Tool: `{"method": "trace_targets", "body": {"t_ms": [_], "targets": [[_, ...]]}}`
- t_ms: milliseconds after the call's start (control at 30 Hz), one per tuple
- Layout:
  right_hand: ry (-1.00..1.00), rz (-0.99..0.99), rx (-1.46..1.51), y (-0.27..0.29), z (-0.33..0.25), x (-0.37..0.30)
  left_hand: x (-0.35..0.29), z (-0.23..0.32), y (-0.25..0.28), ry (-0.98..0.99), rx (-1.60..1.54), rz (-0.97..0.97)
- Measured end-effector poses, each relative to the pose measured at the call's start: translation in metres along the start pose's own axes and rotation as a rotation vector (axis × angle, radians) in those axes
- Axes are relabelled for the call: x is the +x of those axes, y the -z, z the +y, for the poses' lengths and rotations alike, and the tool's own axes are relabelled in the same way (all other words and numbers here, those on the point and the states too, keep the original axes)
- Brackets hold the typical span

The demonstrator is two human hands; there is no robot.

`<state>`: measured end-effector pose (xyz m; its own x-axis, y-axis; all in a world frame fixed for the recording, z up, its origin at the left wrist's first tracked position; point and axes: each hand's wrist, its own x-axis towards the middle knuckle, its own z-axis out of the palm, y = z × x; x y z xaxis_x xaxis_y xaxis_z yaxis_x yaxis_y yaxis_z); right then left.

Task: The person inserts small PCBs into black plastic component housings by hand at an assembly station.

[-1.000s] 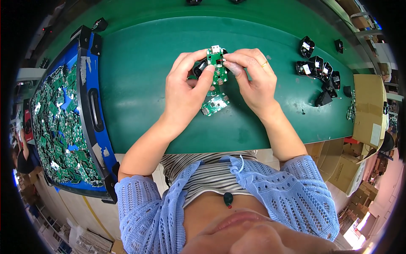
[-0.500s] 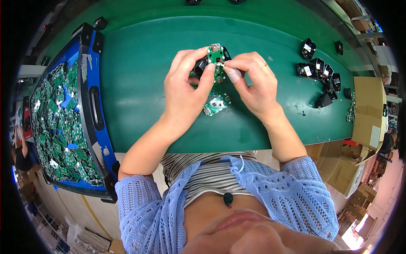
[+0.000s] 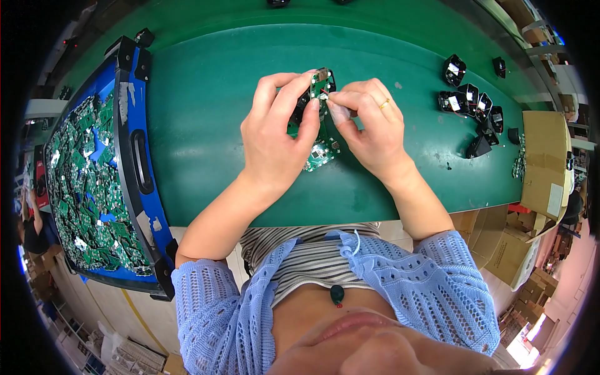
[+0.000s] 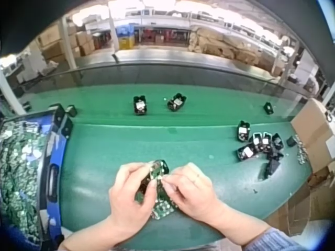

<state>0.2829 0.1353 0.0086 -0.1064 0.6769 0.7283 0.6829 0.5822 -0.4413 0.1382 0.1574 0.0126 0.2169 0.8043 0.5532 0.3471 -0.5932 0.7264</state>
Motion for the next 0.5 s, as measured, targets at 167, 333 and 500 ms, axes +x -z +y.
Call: {"method": "trace_targets", "body": {"t_ms": [167,333,500], "targets": [[0.039,-0.023,-0.046,0.0024,0.0001,0.0017,0.0002,-0.0012,-0.0002,-0.009,0.008,0.015],[0.082,-0.026,-0.068,0.0022,0.0015,0.0015,0.0002,-0.0012,-0.0005,-0.008,0.008,0.014],[0.085,-0.031,-0.064,0.0021,0.0018,0.0017,0.0001,-0.0015,-0.0006,-0.019,0.012,0.021]]}}
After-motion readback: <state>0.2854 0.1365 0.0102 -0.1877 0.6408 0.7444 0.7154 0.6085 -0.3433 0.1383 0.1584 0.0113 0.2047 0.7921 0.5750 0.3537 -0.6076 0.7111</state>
